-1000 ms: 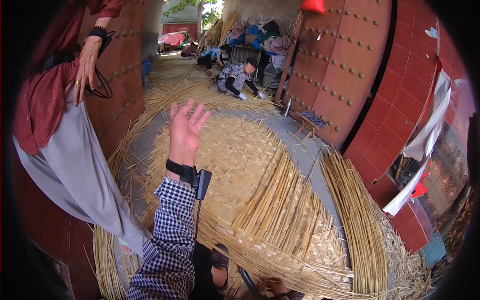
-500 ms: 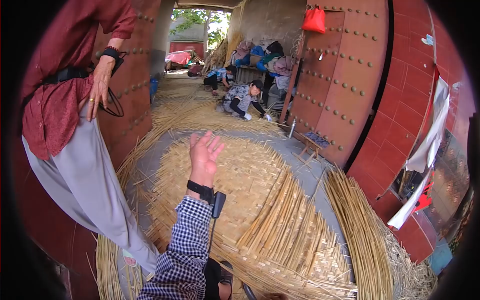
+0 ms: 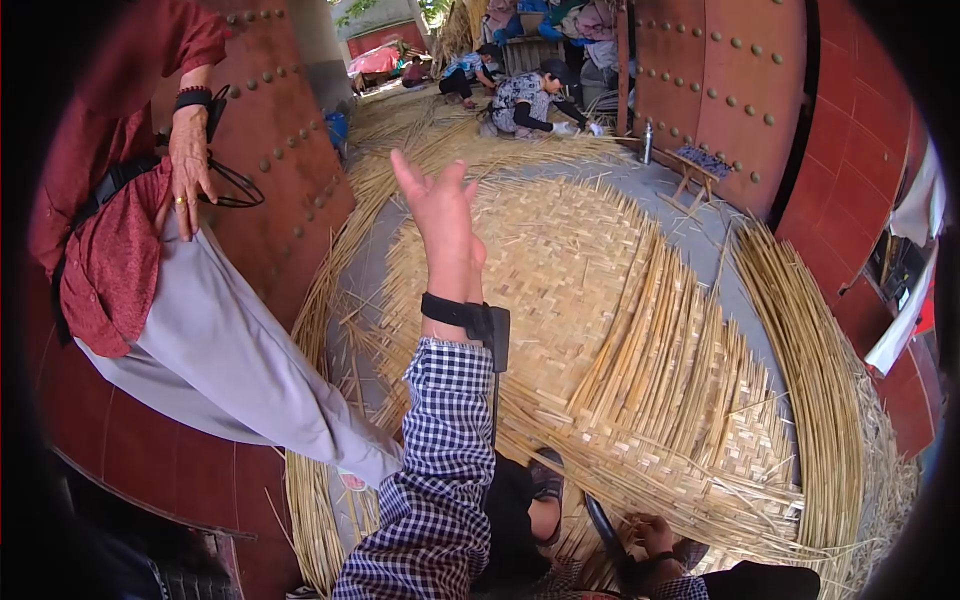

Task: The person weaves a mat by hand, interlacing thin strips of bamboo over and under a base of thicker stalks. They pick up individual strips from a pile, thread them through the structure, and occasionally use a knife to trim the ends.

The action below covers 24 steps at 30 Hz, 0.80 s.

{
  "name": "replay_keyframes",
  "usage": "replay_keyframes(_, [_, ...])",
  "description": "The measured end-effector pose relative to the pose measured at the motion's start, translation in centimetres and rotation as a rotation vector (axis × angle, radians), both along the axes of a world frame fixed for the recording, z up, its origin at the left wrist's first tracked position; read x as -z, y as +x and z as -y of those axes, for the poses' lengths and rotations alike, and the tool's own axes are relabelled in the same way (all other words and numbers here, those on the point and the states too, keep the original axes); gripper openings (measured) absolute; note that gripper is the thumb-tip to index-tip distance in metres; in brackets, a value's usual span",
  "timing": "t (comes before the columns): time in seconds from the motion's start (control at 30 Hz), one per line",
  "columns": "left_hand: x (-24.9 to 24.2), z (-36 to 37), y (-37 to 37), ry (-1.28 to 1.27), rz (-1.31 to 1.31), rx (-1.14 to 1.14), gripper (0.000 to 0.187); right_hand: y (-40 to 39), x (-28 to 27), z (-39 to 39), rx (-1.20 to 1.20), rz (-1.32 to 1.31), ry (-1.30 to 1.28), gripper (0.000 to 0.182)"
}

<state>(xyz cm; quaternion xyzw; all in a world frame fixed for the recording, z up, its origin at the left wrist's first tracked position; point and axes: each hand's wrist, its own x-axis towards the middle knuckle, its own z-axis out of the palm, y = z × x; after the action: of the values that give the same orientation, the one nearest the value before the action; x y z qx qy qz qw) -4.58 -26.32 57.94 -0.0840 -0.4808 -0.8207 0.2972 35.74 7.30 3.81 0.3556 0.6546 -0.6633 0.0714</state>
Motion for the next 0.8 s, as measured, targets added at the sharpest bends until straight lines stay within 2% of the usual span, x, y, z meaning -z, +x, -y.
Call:
replay_keyframes(0.1, [0.8, 0.7, -1.1, 0.022, 0.069, 0.008, 0.093, -0.3, -0.4, 0.0, 0.045, 0.025, -0.045, 0.019])
replay_keyframes(0.13, [0.8, 0.9, -1.6, 0.021, 0.045, -0.008, 0.093, -1.0, -0.5, -0.1, -0.005, -0.014, -0.039, 0.018])
replay_keyframes(0.17, [1.1, 0.9, -1.7, 0.024, 0.048, 0.008, 0.092, -0.8, 0.3, -0.6, -0.024, -0.027, -0.028, 0.018])
replay_keyframes(0.2, [1.3, 1.1, -1.6, -0.029, 0.027, 0.038, 0.088, -0.8, 2.5, -0.7, 0.072, -0.092, -0.073, 0.024])
replay_keyframes(0.23, [1.8, 1.3, -2.8, -0.091, 0.026, -0.006, 0.084, -1.5, 1.9, -0.6, 0.027, -0.085, 0.098, 0.027])
replay_keyframes(0.27, [2.1, 0.7, -2.6, -0.179, 0.045, 0.008, 0.082, -2.7, 1.1, -1.0, 0.015, -0.100, -0.008, 0.027])
replay_keyframes(0.3, [3.4, 0.3, -3.7, -0.248, -0.005, 0.045, 0.089, -4.3, -0.4, -0.9, 0.106, -0.071, -0.008, 0.027])
replay_keyframes(0.33, [4.9, -1.5, -3.7, -0.300, -0.014, 0.060, 0.086, -6.1, -1.5, -1.4, 0.166, -0.135, -0.159, 0.028])
replay_keyframes(0.37, [6.7, -4.4, -2.9, -0.369, 0.011, 0.128, 0.084, -7.9, -2.7, -1.6, 0.215, -0.170, -0.191, 0.031])
replay_keyframes(0.4, [8.7, -6.6, -1.1, -0.446, 0.035, 0.182, 0.083, -9.6, -2.4, -1.8, 0.244, -0.172, -0.157, 0.031])
replay_keyframes(0.47, [15.4, -11.6, 1.2, -0.631, 0.188, 0.320, 0.076, -12.2, -3.0, -2.0, 0.329, -0.182, -0.303, 0.031])
replay_keyframes(0.53, [27.9, -14.3, 0.9, -0.567, 0.305, 0.677, 0.069, -13.9, -1.6, -2.8, 0.466, -0.190, -0.544, 0.039])
replay_keyframes(0.57, [30.5, -16.0, 2.7, -0.628, 0.633, 0.750, 0.067, -14.3, 1.0, -3.7, 0.565, -0.202, -0.701, 0.041])
replay_keyframes(0.6, [33.8, -17.7, 4.4, -0.603, 0.822, 0.786, 0.063, -14.1, 3.8, -5.1, 0.659, -0.208, -0.862, 0.043])
replay_keyframes(0.63, [37.8, -18.3, 5.2, -0.542, 0.862, 0.969, 0.063, -13.0, 5.2, -6.1, 0.743, -0.242, -0.912, 0.043])
replay_keyframes(0.67, [40.1, -20.0, 6.0, -0.679, 0.970, 0.945, 0.066, -13.5, 6.3, -7.8, 0.828, -0.271, -0.974, 0.043])
replay_keyframes(0.7, [42.9, -21.2, 7.1, -0.722, 0.907, 0.949, 0.070, -13.6, 6.4, -9.6, 0.816, -0.257, -1.011, 0.044])
replay_keyframes(0.73, [47.6, -22.7, 7.6, -0.971, 0.780, 0.825, 0.073, -13.8, 6.0, -9.9, 0.803, -0.230, -1.052, 0.045])
replay_keyframes(0.77, [50.2, -24.0, 8.2, -1.325, 0.505, 0.671, 0.078, -16.1, 2.3, -8.9, 0.764, -0.301, -0.790, 0.045])
replay_keyframes(0.8, [47.5, -25.5, 9.8, -1.655, 0.332, 0.540, 0.081, -18.0, -3.3, -8.2, 0.716, -0.344, -0.519, 0.044])
